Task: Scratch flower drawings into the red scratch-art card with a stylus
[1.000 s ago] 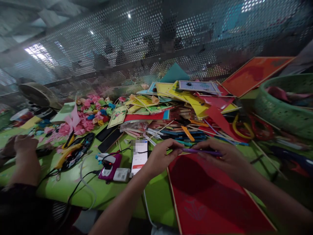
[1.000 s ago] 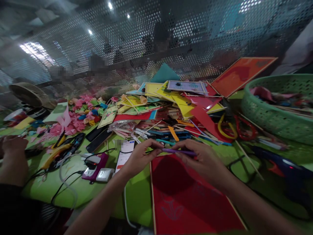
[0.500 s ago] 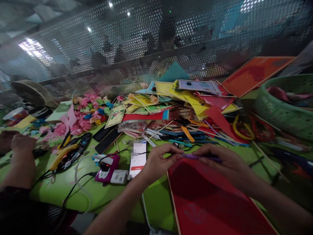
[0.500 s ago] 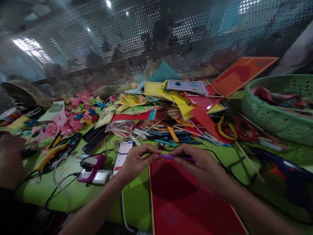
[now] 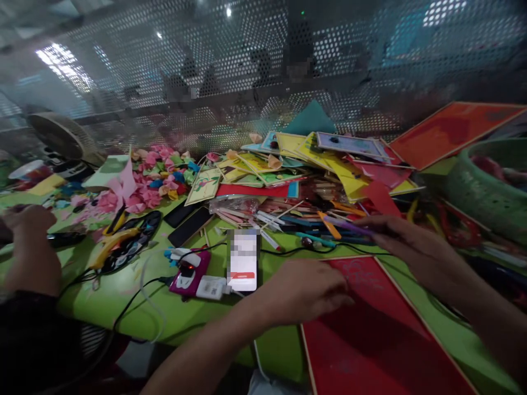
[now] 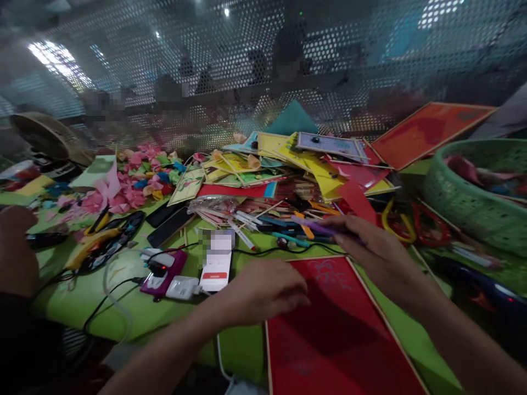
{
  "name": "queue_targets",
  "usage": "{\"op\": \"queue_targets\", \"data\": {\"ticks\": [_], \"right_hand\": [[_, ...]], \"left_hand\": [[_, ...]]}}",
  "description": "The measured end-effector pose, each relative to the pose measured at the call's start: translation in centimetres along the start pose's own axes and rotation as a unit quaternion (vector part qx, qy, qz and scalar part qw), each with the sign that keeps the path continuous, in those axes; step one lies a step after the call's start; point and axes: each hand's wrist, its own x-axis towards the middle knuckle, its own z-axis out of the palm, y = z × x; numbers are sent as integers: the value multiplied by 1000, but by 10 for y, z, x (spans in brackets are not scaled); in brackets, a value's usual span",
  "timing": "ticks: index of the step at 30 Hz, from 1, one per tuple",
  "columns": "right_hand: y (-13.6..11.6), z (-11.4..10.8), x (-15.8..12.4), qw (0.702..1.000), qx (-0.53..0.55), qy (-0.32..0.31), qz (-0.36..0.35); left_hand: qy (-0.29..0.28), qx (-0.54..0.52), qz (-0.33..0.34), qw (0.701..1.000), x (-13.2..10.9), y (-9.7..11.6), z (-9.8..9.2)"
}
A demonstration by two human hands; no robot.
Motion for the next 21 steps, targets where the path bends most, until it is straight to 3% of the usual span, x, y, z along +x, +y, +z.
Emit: {"op": "queue_targets", "data": {"ticks": [2, 5, 8, 15, 21], "right_hand": [[-5, 4, 14, 998, -57, -16, -28], [-11, 17, 39, 989, -117, -60, -74], [-10, 40, 62, 976, -161, -82, -120], [-6, 96, 91, 948, -280, -20, -151], [-13, 116, 109, 899, -390, 6, -199]], "left_hand": [[-37, 27, 82, 996, 0, -1, 10], [-38, 52, 121, 991, 0, -4, 22], [-27, 64, 123, 990, -1, -7, 27], [-35, 71, 106, 991, 3, -9, 35], [-31, 64, 102, 992, 1, -8, 38]]}}
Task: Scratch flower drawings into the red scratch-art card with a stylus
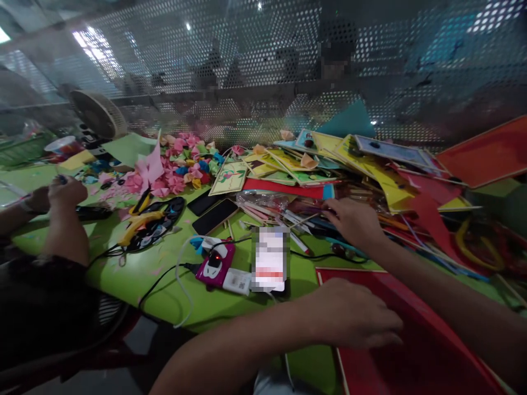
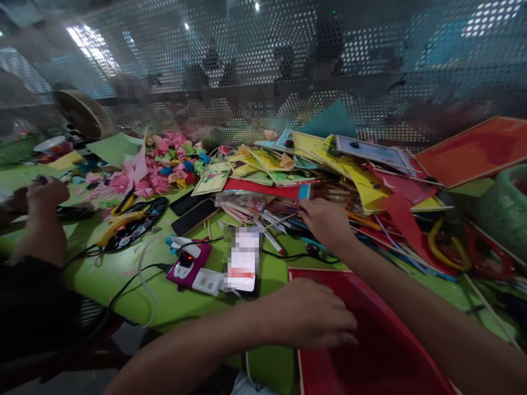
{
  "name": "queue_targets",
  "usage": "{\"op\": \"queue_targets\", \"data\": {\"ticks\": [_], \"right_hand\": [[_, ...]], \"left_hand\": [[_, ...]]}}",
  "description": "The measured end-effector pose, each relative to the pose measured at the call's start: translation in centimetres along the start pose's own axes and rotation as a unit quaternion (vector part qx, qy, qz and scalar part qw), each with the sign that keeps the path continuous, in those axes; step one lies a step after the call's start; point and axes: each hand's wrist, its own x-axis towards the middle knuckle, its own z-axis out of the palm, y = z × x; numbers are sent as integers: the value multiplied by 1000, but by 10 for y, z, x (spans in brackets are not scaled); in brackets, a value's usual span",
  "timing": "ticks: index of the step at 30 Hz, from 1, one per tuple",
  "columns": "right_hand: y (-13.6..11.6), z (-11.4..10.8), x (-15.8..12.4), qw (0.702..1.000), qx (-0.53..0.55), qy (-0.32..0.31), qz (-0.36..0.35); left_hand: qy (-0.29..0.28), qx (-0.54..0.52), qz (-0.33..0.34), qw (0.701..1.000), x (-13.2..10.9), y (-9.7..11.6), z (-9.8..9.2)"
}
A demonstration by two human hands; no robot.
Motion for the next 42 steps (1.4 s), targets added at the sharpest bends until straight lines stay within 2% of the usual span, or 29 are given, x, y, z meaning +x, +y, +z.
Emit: {"op": "queue_targets", "data": {"ticks": [5, 10, 12, 15, 18, 21, 25, 28, 33, 42], "right_hand": [[-2, -3, -3, 998, 23, -7, -58], [1, -2, -19, 985, 44, -27, -163], [5, -1, -19, 988, 10, -30, -150], [13, 2, -13, 995, -40, -23, -91], [17, 2, -9, 997, -45, -16, -62], [12, -2, -12, 996, -18, -24, -86], [2, -8, -18, 989, 13, -69, -134], [1, -7, -17, 991, -9, -76, -107], [3, -5, -9, 997, -49, -43, -43], [-10, 2, -14, 990, 57, -63, -112]], "left_hand": [[-11, -1, -3, 1000, 0, 1, -8], [-4, -4, 0, 1000, 1, 2, -9], [6, -2, 4, 1000, 1, 1, -6], [12, 3, 3, 1000, 1, 0, -1], [11, 4, 1, 1000, 1, -1, -1], [9, 1, 8, 1000, 1, 0, -3], [9, -3, 12, 1000, 1, 0, -3], [15, -7, 6, 1000, 1, 0, -2], [2, -6, 1, 1000, 0, -1, -3], [-8, -4, 6, 1000, 1, 1, -4]]}}
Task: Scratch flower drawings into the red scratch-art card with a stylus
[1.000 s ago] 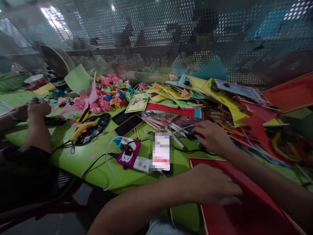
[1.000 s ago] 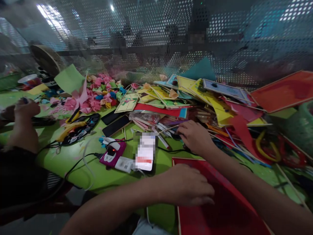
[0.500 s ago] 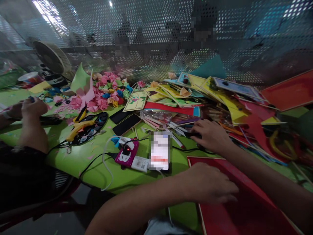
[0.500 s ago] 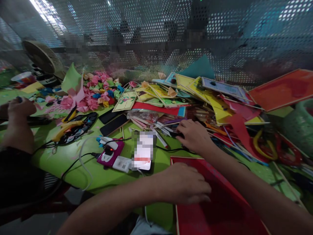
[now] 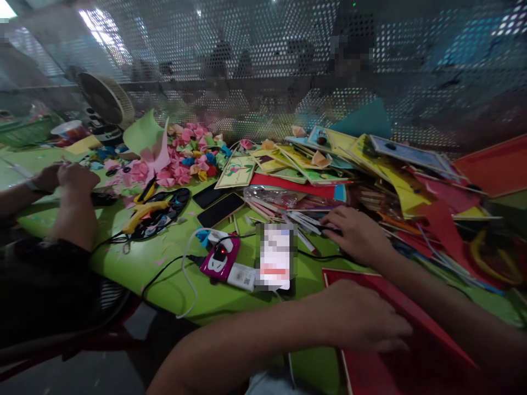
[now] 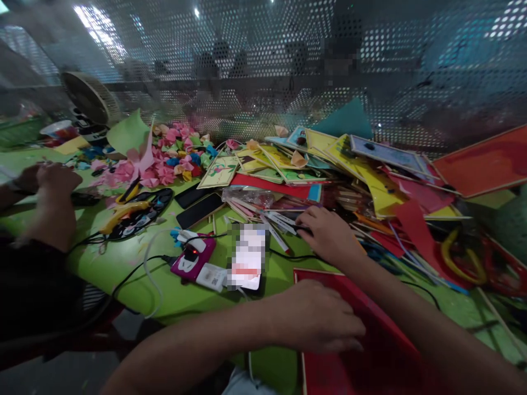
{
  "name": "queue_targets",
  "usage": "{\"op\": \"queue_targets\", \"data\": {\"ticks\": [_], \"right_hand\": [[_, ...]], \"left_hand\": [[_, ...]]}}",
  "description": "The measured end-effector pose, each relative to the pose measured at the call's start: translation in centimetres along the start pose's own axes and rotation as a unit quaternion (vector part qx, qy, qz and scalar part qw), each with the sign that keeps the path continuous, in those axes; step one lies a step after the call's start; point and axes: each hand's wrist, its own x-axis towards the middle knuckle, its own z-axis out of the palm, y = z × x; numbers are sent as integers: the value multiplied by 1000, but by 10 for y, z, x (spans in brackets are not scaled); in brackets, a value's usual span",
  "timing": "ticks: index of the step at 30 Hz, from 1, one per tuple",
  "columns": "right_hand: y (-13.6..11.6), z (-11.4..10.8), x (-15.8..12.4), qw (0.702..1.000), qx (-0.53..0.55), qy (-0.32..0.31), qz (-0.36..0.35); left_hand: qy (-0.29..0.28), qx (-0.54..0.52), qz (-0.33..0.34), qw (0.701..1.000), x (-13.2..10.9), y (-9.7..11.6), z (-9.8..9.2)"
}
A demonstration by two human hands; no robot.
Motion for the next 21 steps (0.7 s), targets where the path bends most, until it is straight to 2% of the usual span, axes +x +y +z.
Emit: {"op": "queue_targets", "data": {"ticks": [9, 15, 21], "right_hand": [[-14, 1, 17, 999, -8, -40, 26], [-19, 5, 21, 998, -25, -42, 28], [-28, -5, 27, 997, -31, -62, 30]], "left_hand": [[0, 9, 5, 1000, 1, -4, 3], [4, 4, 1, 1000, 2, -3, 1], [-1, -3, 12, 1000, -2, -4, -2]]}}
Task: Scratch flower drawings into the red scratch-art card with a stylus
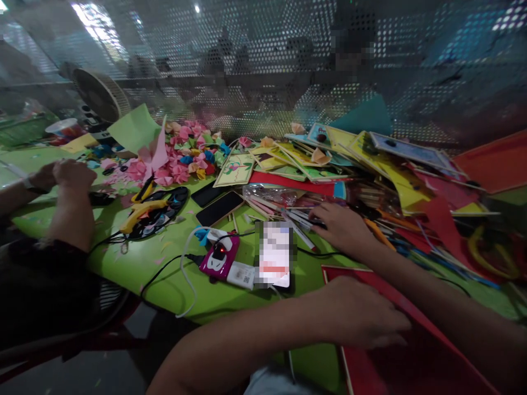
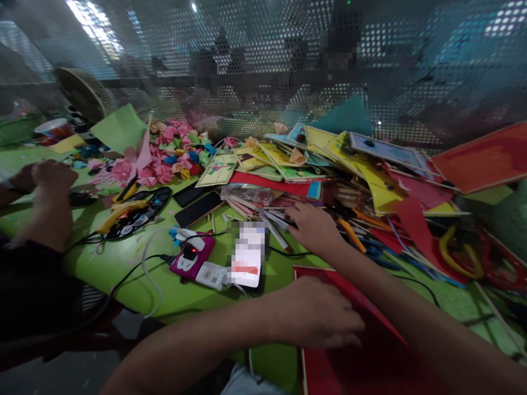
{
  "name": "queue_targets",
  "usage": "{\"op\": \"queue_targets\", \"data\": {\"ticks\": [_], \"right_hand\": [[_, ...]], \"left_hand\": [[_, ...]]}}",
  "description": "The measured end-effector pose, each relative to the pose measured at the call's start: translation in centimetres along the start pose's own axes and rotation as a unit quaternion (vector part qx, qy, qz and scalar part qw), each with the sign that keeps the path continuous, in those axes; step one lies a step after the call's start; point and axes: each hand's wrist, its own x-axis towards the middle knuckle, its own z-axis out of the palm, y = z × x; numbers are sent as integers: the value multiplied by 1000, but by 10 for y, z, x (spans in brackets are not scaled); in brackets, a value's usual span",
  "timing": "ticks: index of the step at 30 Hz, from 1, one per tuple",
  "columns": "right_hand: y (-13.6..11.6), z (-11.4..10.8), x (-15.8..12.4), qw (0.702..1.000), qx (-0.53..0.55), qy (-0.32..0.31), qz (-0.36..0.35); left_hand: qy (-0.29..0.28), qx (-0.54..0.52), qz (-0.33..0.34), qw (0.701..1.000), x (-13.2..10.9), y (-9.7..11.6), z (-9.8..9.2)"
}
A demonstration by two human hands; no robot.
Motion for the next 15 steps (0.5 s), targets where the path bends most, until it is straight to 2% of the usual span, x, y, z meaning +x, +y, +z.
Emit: {"op": "queue_targets", "data": {"ticks": [3, 4, 6, 8, 10, 15], "right_hand": [[-1, -9, 2, 1000, 8, -18, 10], [-1, -12, 4, 1000, 12, -25, 11], [1, -17, 6, 999, 18, -39, 14], [2, -19, 9, 998, 20, -52, 17], [-2, -20, 10, 998, 16, -59, 17], [-19, -19, 12, 998, 3, -59, 19]], "left_hand": [[-2, -12, 20, 1000, -5, 6, -4], [-21, -27, 21, 999, -6, 8, -7], [-99, -101, 50, 989, -7, 12, -14], [-165, -192, 87, 964, -7, 15, -22], [-203, -253, 98, 941, -6, 17, -27], [-213, -258, 64, 940, -6, 13, -30]]}}
